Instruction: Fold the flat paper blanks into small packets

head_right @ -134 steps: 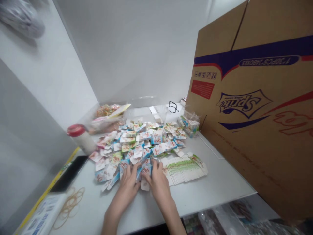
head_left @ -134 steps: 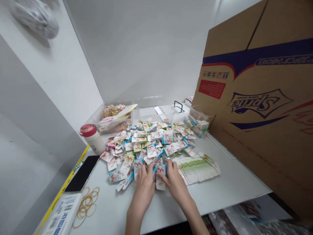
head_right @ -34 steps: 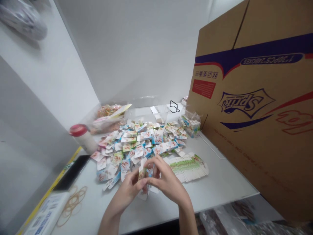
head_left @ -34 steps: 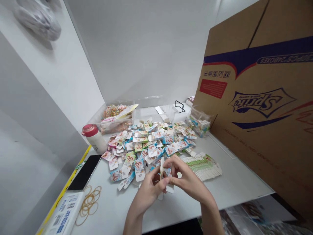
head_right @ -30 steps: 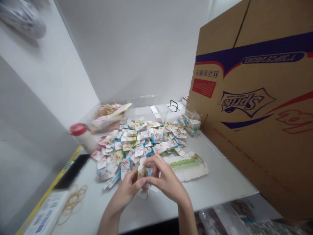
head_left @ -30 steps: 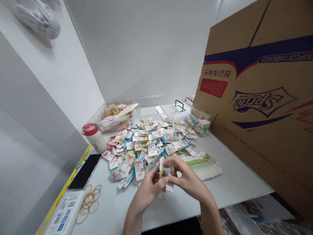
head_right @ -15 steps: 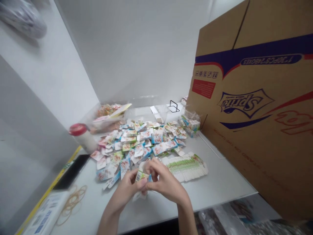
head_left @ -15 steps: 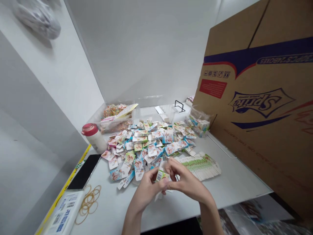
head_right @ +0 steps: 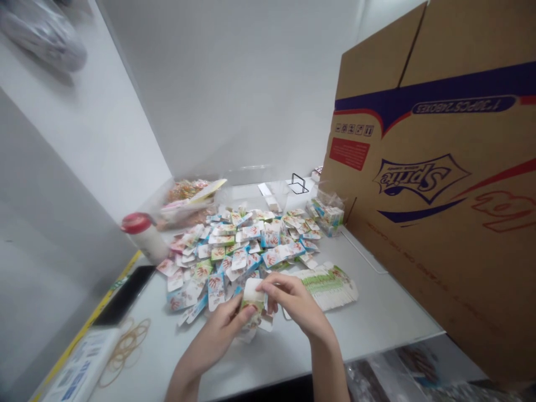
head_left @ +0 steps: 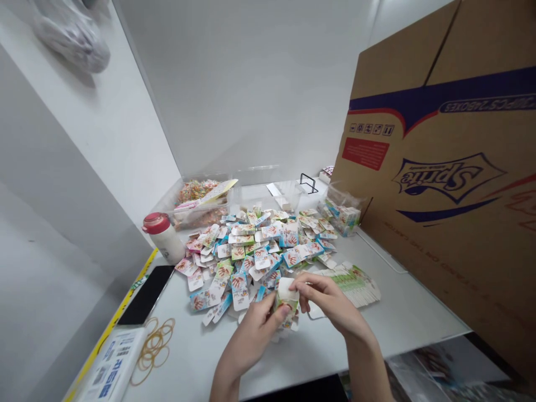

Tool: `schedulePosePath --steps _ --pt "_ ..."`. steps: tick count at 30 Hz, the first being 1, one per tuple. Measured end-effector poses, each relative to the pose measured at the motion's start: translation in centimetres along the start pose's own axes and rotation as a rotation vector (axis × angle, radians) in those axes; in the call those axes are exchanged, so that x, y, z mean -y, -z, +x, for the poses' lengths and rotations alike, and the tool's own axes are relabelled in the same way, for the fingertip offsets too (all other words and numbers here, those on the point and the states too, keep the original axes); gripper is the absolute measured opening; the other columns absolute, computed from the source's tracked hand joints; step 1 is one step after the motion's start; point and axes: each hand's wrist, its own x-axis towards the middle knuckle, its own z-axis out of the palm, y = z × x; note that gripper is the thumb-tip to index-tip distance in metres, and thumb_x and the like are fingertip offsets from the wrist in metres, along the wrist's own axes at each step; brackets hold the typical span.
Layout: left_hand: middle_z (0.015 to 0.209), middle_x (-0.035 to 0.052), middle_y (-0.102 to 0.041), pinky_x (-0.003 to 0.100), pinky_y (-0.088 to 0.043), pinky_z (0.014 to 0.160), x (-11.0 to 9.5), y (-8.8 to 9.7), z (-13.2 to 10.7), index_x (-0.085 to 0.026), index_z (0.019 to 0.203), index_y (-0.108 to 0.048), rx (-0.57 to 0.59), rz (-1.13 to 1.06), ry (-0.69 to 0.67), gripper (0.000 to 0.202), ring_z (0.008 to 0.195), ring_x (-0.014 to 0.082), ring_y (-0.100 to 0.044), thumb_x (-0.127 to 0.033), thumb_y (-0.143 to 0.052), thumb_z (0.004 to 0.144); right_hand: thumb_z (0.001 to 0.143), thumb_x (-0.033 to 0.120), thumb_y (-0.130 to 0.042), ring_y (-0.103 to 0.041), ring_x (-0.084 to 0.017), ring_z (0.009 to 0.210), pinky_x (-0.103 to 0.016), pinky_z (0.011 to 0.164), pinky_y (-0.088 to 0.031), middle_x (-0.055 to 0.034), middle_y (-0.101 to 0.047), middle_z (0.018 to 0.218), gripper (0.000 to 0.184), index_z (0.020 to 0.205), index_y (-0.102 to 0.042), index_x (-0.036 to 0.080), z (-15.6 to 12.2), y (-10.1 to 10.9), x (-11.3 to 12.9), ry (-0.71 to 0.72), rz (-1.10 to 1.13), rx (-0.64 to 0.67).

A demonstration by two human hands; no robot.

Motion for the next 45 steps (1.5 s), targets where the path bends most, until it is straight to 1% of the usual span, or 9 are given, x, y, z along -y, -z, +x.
schedulePosePath --steps 5,9,14,20,23,26,32,37,45 --pt "0.091 0.0032 -0.059 0.025 -0.042 0.074 0.0 -0.6 0.4 -0.019 0.116 -0.051 -0.028 -0.227 -0.013 0.040 0.086 0.0177 -0.058 -0.043 -0.061 0.086 0.073 0.034 -0.077 -0.046 -0.006 0.057 -0.016 0.048 -0.036 0.0022 -0.052 0.074 0.034 0.093 -0.056 0.017 0.8 -0.8 -0.8 -0.023 0.261 -0.078" --pt "0.081 0.0000 -0.061 0.025 -0.044 0.070 0.0 -1.0 0.3 -0.023 0.127 -0.034 -0.063 -0.337 0.015 0.061 0.077 0.0157 -0.060 -0.036 -0.070 0.081 0.072 0.032 -0.078 -0.046 -0.003 0.055 -0.014 0.043 -0.036 -0.0005 -0.052 0.095 0.043 0.104 -0.051 0.021 1.0 -1.3 -0.7 -0.059 0.383 0.007" --pt "0.088 -0.0003 -0.063 0.026 -0.046 0.075 0.1 -0.8 0.0 -0.026 0.128 -0.034 -0.087 -0.277 0.033 0.058 0.083 0.0156 -0.062 -0.031 -0.069 0.081 0.074 0.026 -0.076 -0.041 0.002 0.048 -0.012 0.037 -0.029 -0.0004 -0.051 0.100 0.036 0.101 -0.052 0.021 0.8 -0.7 -1.1 -0.084 0.366 0.114" --pt "0.098 0.0014 -0.063 0.026 -0.044 0.082 0.2 -0.9 0.5 -0.024 0.113 -0.056 -0.063 -0.084 -0.098 0.026 0.089 0.0151 -0.058 -0.032 -0.059 0.089 0.078 0.032 -0.073 -0.040 0.000 0.043 -0.014 0.037 -0.030 0.0011 -0.051 0.078 0.024 0.090 -0.060 0.016 0.8 -0.2 -2.0 -0.024 0.340 0.001" --pt "0.089 0.0022 -0.062 0.026 -0.044 0.073 0.2 -1.1 0.7 -0.021 0.106 -0.059 -0.088 -0.068 -0.122 0.024 0.082 0.0160 -0.058 -0.037 -0.060 0.088 0.085 0.042 -0.064 -0.044 -0.003 0.047 -0.016 0.039 -0.033 -0.0025 -0.052 0.079 0.030 0.083 -0.068 0.012 0.8 -0.2 -1.8 0.019 0.334 -0.009" --pt "0.089 0.0036 -0.064 0.027 -0.045 0.072 0.5 -1.2 0.8 -0.020 0.104 -0.059 -0.115 -0.056 -0.132 0.025 0.081 0.0172 -0.059 -0.038 -0.060 0.088 0.083 0.039 -0.067 -0.048 -0.005 0.051 -0.017 0.042 -0.034 -0.0031 -0.054 0.078 0.026 0.081 -0.069 0.012 0.7 -0.4 -1.4 0.010 0.302 -0.021" --pt "0.089 0.0017 -0.066 0.026 -0.045 0.073 1.2 -1.6 0.9 -0.022 0.110 -0.053 -0.179 -0.091 -0.160 0.028 0.081 0.0154 -0.061 -0.036 -0.061 0.088 0.076 0.032 -0.075 -0.044 -0.005 0.052 -0.017 0.046 -0.033 0.0017 -0.050 0.064 0.022 0.084 -0.065 0.014 0.7 -1.0 -1.0 -0.027 0.189 -0.127" --pt "0.091 0.0013 -0.067 0.026 -0.048 0.070 1.2 -1.9 0.8 -0.024 0.120 -0.033 -0.159 -0.285 -0.126 0.042 0.079 0.0149 -0.064 -0.035 -0.060 0.089 0.076 0.032 -0.075 -0.043 -0.005 0.056 -0.017 0.045 -0.032 -0.0002 -0.054 0.072 0.024 0.077 -0.061 0.013 0.7 -1.5 -0.3 -0.003 0.167 -0.170" --pt "0.084 -0.0002 -0.064 0.022 -0.046 0.068 1.1 -1.3 0.5 -0.023 0.120 -0.036 -0.164 -0.235 -0.080 0.042 0.075 0.0124 -0.060 -0.037 -0.060 0.089 0.079 0.030 -0.073 -0.043 -0.005 0.056 -0.017 0.047 -0.031 0.0012 -0.052 0.070 0.024 0.073 -0.056 0.013 0.5 -2.2 0.7 0.002 0.157 -0.146"
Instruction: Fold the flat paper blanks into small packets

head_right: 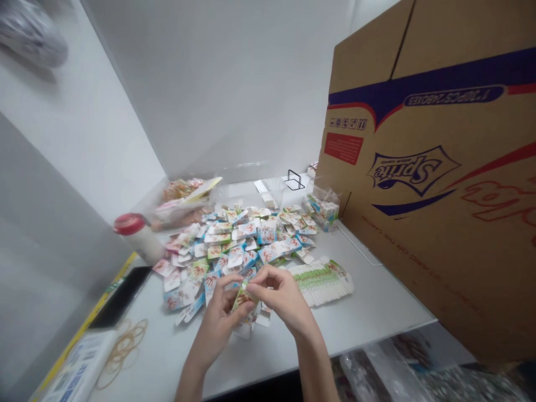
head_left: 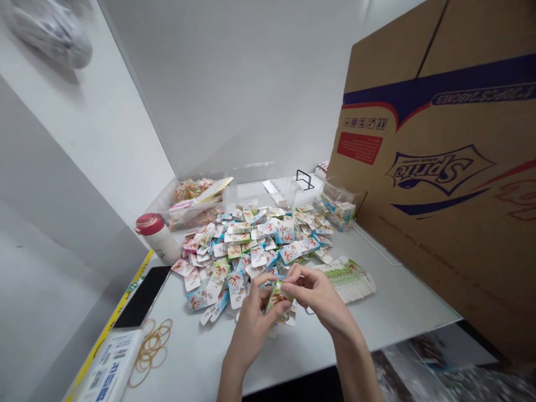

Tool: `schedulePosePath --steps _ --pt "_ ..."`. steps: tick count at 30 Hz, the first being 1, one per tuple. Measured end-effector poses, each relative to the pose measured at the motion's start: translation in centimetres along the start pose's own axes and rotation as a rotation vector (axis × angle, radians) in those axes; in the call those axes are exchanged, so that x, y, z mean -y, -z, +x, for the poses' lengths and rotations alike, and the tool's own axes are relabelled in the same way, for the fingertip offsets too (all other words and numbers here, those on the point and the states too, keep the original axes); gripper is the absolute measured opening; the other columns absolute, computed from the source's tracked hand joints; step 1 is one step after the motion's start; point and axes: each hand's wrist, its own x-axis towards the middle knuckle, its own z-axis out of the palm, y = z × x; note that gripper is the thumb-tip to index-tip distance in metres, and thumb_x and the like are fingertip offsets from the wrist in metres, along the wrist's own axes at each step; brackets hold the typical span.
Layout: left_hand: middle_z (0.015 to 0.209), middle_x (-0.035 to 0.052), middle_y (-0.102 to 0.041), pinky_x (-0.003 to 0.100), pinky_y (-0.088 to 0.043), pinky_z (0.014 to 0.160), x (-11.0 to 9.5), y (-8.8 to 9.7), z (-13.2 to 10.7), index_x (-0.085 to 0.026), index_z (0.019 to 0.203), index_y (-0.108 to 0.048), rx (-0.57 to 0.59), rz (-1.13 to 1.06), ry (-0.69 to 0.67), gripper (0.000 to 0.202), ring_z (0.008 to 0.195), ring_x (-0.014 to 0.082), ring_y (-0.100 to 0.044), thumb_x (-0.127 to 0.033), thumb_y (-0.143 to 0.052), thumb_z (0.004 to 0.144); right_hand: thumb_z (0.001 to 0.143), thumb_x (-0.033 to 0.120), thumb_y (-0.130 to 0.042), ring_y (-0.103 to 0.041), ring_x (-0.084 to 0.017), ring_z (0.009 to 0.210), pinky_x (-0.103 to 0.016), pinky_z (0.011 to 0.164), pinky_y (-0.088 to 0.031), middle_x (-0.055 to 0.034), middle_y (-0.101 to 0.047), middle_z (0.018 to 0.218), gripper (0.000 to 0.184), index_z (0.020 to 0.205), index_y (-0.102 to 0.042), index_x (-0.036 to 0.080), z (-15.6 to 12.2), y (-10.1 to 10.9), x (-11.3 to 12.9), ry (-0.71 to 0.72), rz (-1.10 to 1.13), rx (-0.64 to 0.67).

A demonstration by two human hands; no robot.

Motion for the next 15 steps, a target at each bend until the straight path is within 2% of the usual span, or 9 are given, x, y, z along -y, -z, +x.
schedulePosePath --steps 4,6,10,12,15 --pt "0.086 -0.0008 -0.065 0.021 -0.044 0.067 -0.2 0.2 -0.1 -0.023 0.115 -0.038 0.010 -0.025 -0.010 0.040 0.076 0.0115 -0.061 -0.035 -0.063 0.087 0.079 0.029 -0.073 -0.050 -0.007 0.068 -0.018 0.058 -0.039 -0.0001 -0.052 0.075 0.022 0.073 -0.059 0.013 -0.2 0.0 0.3 0.066 -0.035 0.052" --pt "0.084 -0.0014 -0.064 0.021 -0.044 0.066 -0.1 0.2 0.0 -0.023 0.114 -0.040 -0.005 -0.020 -0.039 0.037 0.075 0.0111 -0.060 -0.035 -0.062 0.088 0.082 0.030 -0.070 -0.049 -0.006 0.066 -0.018 0.056 -0.038 -0.0011 -0.052 0.080 0.020 0.074 -0.062 0.014 -0.2 0.1 0.3 0.092 -0.045 0.086" --pt "0.089 -0.0009 -0.063 0.023 -0.046 0.070 0.1 -0.2 0.2 -0.022 0.112 -0.042 -0.099 0.003 -0.127 0.029 0.077 0.0107 -0.059 -0.035 -0.058 0.091 0.085 0.035 -0.066 -0.049 -0.006 0.062 -0.019 0.049 -0.037 -0.0041 -0.055 0.095 0.020 0.096 -0.071 0.020 -0.2 0.7 0.1 0.072 -0.074 0.118" --pt "0.088 -0.0016 -0.063 0.021 -0.046 0.069 0.1 -0.4 0.4 -0.023 0.110 -0.042 -0.145 -0.022 -0.147 0.028 0.075 0.0099 -0.060 -0.034 -0.058 0.091 0.084 0.035 -0.067 -0.050 -0.008 0.063 -0.020 0.052 -0.040 -0.0040 -0.058 0.089 0.026 0.106 -0.070 0.021 -0.2 0.9 -0.2 0.057 -0.096 0.080" --pt "0.084 -0.0031 -0.061 0.017 -0.043 0.059 -0.2 -0.7 0.4 -0.023 0.107 -0.042 -0.174 -0.059 -0.135 0.027 0.070 0.0084 -0.059 -0.035 -0.059 0.090 0.083 0.034 -0.068 -0.050 -0.010 0.062 -0.022 0.056 -0.041 -0.0020 -0.058 0.074 0.024 0.102 -0.069 0.019 -0.2 0.9 -0.4 0.076 -0.101 0.017"
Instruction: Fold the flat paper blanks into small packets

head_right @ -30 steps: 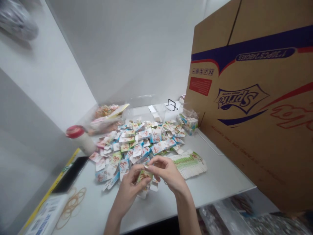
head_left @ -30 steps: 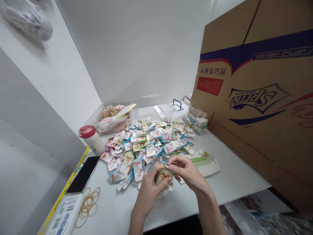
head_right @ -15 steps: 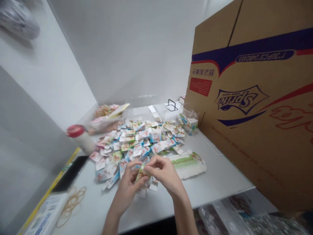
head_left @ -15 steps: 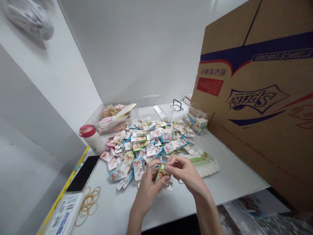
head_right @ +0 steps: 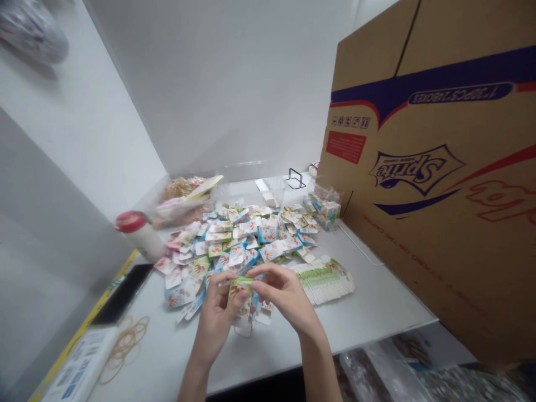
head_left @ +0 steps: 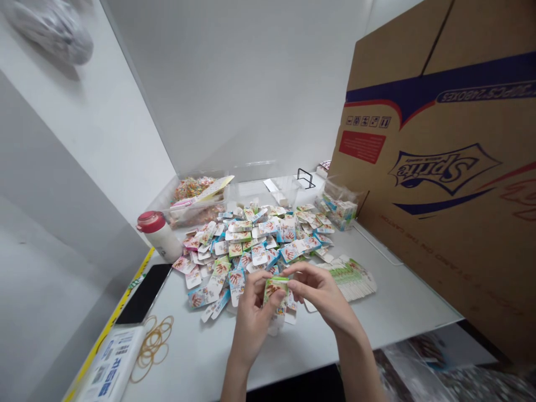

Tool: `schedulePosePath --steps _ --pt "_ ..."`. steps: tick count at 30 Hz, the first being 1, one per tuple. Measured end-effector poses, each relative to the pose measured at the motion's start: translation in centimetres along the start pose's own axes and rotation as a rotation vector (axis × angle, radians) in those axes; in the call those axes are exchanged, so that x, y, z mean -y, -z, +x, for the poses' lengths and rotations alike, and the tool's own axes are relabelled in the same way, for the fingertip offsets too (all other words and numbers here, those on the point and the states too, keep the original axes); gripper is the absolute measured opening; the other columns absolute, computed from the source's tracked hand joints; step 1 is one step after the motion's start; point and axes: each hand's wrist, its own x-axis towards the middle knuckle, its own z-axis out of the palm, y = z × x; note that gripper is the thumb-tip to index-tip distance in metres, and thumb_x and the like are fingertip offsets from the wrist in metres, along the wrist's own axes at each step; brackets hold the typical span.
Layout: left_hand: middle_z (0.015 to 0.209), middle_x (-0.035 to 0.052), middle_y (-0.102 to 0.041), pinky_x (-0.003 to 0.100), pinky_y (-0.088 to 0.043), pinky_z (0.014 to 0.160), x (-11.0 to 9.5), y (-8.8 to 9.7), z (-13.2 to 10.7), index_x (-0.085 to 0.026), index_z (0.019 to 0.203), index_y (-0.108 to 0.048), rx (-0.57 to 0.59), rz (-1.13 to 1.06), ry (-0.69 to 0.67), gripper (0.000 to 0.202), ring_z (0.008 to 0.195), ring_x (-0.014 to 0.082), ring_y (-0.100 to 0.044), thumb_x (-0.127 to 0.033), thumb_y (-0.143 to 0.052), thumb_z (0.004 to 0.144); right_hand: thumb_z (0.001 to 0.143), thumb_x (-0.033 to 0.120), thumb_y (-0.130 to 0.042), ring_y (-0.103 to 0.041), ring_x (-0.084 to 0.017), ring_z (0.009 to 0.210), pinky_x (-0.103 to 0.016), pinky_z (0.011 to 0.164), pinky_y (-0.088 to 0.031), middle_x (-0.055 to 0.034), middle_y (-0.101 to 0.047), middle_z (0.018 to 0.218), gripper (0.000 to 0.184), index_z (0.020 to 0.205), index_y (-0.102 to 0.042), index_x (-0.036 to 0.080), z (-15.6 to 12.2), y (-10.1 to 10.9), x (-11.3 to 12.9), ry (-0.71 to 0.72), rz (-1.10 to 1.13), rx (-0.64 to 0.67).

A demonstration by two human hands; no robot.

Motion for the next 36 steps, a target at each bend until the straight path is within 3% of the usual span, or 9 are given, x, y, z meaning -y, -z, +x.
schedulePosePath --steps 5,10,16,20,22,25,28,32,36 --pt "0.081 -0.0036 -0.058 0.016 -0.042 0.059 0.0 0.1 -0.1 -0.023 0.106 -0.041 -0.023 0.015 0.016 0.029 0.071 0.0083 -0.057 -0.037 -0.059 0.089 0.086 0.034 -0.065 -0.054 -0.013 0.075 -0.024 0.063 -0.042 -0.0060 -0.063 0.093 0.018 0.096 -0.071 0.020 0.1 -0.5 0.7 0.090 -0.062 -0.001" --pt "0.081 -0.0029 -0.057 0.020 -0.044 0.065 0.6 0.6 -0.1 -0.022 0.105 -0.041 -0.036 0.037 0.021 0.028 0.070 0.0089 -0.055 -0.038 -0.058 0.090 0.087 0.033 -0.064 -0.056 -0.016 0.086 -0.026 0.070 -0.044 -0.0065 -0.062 0.100 0.018 0.099 -0.072 0.022 0.1 -0.4 1.1 0.111 -0.111 0.068" --pt "0.078 -0.0034 -0.053 0.019 -0.043 0.064 1.3 0.7 0.1 -0.021 0.106 -0.043 -0.081 0.110 0.025 0.029 0.068 0.0086 -0.052 -0.040 -0.058 0.089 0.086 0.037 -0.064 -0.050 -0.011 0.072 -0.023 0.063 -0.040 -0.0045 -0.060 0.096 0.022 0.101 -0.069 0.021 0.1 -0.5 0.4 0.049 -0.141 0.068" --pt "0.104 0.0046 -0.060 0.028 -0.049 0.080 1.6 0.3 0.4 -0.023 0.120 -0.040 -0.107 0.148 0.068 0.038 0.093 0.0155 -0.060 -0.045 -0.053 0.091 0.086 0.041 -0.063 -0.050 -0.011 0.068 -0.023 0.061 -0.039 -0.0022 -0.059 0.081 0.026 0.098 -0.065 0.019 0.6 -0.9 -0.4 -0.004 -0.164 -0.014" --pt "0.124 0.0090 -0.055 0.033 -0.047 0.092 1.5 0.3 0.5 -0.026 0.133 -0.032 -0.120 0.208 0.067 0.047 0.113 0.0193 -0.056 -0.045 -0.049 0.093 0.083 0.043 -0.065 -0.052 -0.012 0.070 -0.023 0.062 -0.040 -0.0030 -0.061 0.082 0.029 0.096 -0.064 0.017 1.5 -0.7 -0.6 0.003 -0.170 -0.110" --pt "0.145 0.0105 -0.036 0.040 -0.038 0.106 1.0 0.9 0.4 -0.030 0.144 -0.018 -0.165 0.376 -0.014 0.059 0.133 0.0214 -0.039 -0.045 -0.047 0.094 0.081 0.046 -0.066 -0.057 -0.015 0.074 -0.026 0.065 -0.045 -0.0069 -0.064 0.093 0.035 0.097 -0.065 0.015 4.0 0.1 -0.9 0.024 -0.178 -0.330" --pt "0.153 0.0094 -0.023 0.047 -0.026 0.113 0.7 1.7 0.3 -0.033 0.148 -0.009 -0.196 0.617 -0.089 0.069 0.142 0.0229 -0.024 -0.045 -0.048 0.094 0.083 0.045 -0.062 -0.060 -0.021 0.087 -0.033 0.079 -0.046 -0.0097 -0.065 0.102 0.040 0.109 -0.066 0.015 6.7 1.4 -1.4 0.072 -0.430 -0.470" --pt "0.159 0.0111 -0.004 0.058 -0.014 0.113 1.8 2.3 -0.5 -0.032 0.152 0.000 -0.099 1.041 -0.192 0.078 0.146 0.0315 0.001 -0.049 -0.048 0.092 0.090 0.044 -0.053 -0.050 -0.026 0.119 -0.041 0.103 -0.035 -0.0121 -0.057 0.125 0.044 0.124 -0.063 0.020 7.5 2.7 -2.8 0.196 -0.828 -0.429" --pt "0.159 0.0136 0.006 0.067 -0.007 0.108 4.8 2.6 -1.9 -0.031 0.153 -0.013 -0.083 1.384 -0.335 0.095 0.143 0.0437 0.008 -0.056 -0.065 0.078 0.087 0.055 -0.054 -0.025 -0.030 0.140 -0.045 0.112 -0.024 -0.0081 -0.030 0.152 0.065 0.145 -0.040 0.030 4.2 3.3 -4.3 0.137 -1.065 -0.231"
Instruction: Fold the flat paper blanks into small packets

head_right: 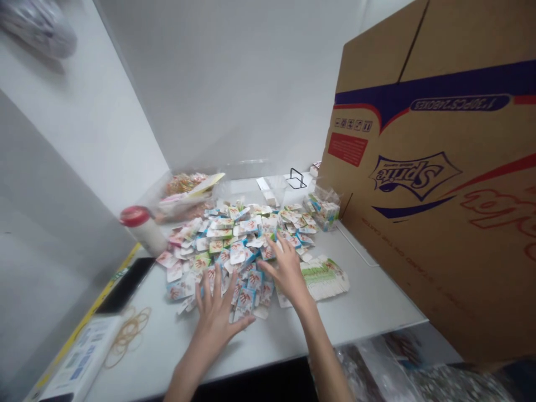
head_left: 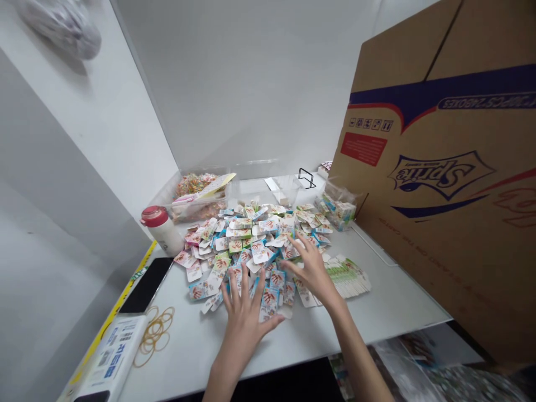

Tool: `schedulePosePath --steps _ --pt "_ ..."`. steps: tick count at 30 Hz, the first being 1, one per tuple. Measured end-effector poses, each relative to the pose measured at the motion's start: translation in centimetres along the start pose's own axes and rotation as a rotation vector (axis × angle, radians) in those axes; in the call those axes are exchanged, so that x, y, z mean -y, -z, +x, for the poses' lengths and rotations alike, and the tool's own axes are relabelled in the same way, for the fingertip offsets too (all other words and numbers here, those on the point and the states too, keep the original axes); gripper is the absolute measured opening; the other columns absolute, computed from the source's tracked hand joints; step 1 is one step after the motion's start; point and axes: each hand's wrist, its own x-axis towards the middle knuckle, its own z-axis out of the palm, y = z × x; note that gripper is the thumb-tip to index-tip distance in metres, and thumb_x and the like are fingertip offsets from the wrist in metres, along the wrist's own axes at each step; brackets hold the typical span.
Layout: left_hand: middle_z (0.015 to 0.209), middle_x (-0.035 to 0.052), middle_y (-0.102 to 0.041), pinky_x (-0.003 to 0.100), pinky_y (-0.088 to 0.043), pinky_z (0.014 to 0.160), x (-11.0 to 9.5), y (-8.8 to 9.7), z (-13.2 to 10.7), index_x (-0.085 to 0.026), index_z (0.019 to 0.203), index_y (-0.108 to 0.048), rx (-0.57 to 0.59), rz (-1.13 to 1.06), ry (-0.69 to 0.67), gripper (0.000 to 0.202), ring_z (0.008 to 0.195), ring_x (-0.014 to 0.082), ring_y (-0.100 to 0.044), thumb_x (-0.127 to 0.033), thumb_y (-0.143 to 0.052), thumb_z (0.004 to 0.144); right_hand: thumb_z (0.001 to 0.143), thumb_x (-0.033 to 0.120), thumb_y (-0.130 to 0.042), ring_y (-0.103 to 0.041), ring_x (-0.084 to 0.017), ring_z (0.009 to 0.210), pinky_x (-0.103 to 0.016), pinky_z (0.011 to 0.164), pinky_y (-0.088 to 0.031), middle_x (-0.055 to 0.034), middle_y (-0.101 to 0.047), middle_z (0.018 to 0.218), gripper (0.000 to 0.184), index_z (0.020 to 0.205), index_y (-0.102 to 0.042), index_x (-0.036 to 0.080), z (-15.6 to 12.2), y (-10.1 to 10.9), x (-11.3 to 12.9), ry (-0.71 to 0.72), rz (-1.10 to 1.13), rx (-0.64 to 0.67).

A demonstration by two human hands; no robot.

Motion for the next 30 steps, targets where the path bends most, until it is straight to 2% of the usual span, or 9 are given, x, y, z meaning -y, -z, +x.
schedulePosePath --steps 3,5,7,11,16,22,26,30 --pt "0.159 0.0148 0.005 0.070 -0.002 0.106 0.8 -1.6 -1.3 -0.032 0.149 -0.028 -0.003 0.124 0.019 0.100 0.141 0.0494 0.005 -0.054 -0.077 0.065 0.068 0.063 -0.070 0.000 -0.037 0.145 -0.055 0.114 -0.011 -0.0042 -0.005 0.159 0.103 0.152 -0.016 0.038 -2.8 -0.4 -0.3 0.048 -0.174 0.231" --pt "0.159 0.0137 0.002 0.070 0.000 0.106 1.5 -2.2 -1.5 -0.034 0.147 -0.032 0.032 0.150 0.044 0.092 0.141 0.0487 0.005 -0.054 -0.074 0.068 0.056 0.062 -0.079 0.010 -0.041 0.143 -0.061 0.112 -0.003 -0.0052 0.004 0.159 0.121 0.153 -0.010 0.038 -3.8 -1.0 0.0 0.065 -0.262 0.343" --pt "0.159 0.0117 0.000 0.069 0.000 0.106 2.0 -2.5 -1.3 -0.036 0.147 -0.031 0.072 0.145 0.070 0.084 0.142 0.0469 0.008 -0.054 -0.069 0.074 0.050 0.060 -0.082 0.016 -0.043 0.141 -0.063 0.110 0.000 -0.0068 0.009 0.159 0.129 0.153 -0.009 0.036 -3.9 -1.9 0.4 0.062 -0.322 0.411" --pt "0.160 0.0070 0.002 0.069 0.000 0.106 2.8 -3.0 -0.3 -0.041 0.147 -0.028 0.149 0.102 0.122 0.079 0.142 0.0442 0.010 -0.053 -0.065 0.078 0.049 0.058 -0.083 0.019 -0.044 0.139 -0.064 0.109 0.000 -0.0076 0.011 0.158 0.127 0.153 -0.012 0.035 -2.8 -3.6 0.6 0.034 -0.380 0.404" --pt "0.160 0.0056 0.000 0.065 0.000 0.108 3.6 -3.7 1.0 -0.040 0.146 -0.030 0.175 0.093 0.141 0.074 0.144 0.0410 0.009 -0.052 -0.062 0.081 0.049 0.058 -0.083 0.014 -0.045 0.140 -0.065 0.109 0.002 -0.0082 0.002 0.159 0.124 0.152 -0.017 0.037 -1.4 -4.6 -0.1 0.034 -0.392 0.355" --pt "0.159 0.0082 -0.010 0.066 -0.001 0.108 3.6 -4.2 2.8 -0.036 0.142 -0.042 0.209 0.104 0.188 0.065 0.144 0.0403 0.005 -0.051 -0.061 0.081 0.051 0.059 -0.082 0.012 -0.045 0.141 -0.064 0.109 0.005 -0.0089 -0.003 0.159 0.121 0.151 -0.018 0.037 0.2 -4.2 -0.4 0.015 -0.360 0.365" --pt "0.158 0.0098 -0.015 0.067 -0.005 0.107 3.5 -4.5 4.0 -0.033 0.133 -0.055 0.202 0.120 0.211 0.054 0.144 0.0421 -0.002 -0.047 -0.063 0.081 0.050 0.066 -0.080 0.011 -0.044 0.142 -0.064 0.109 0.006 -0.0117 -0.011 0.158 0.122 0.151 -0.018 0.037 1.4 -4.3 -1.2 0.009 -0.300 0.387" --pt "0.156 0.0128 -0.022 0.070 -0.013 0.104 3.6 -5.1 4.9 -0.027 0.124 -0.064 0.164 0.148 0.206 0.043 0.142 0.0440 -0.011 -0.045 -0.056 0.086 0.053 0.075 -0.072 0.007 -0.044 0.142 -0.064 0.108 0.006 -0.0162 -0.018 0.156 0.114 0.150 -0.028 0.033 2.2 -4.4 -2.1 0.072 -0.199 0.320"
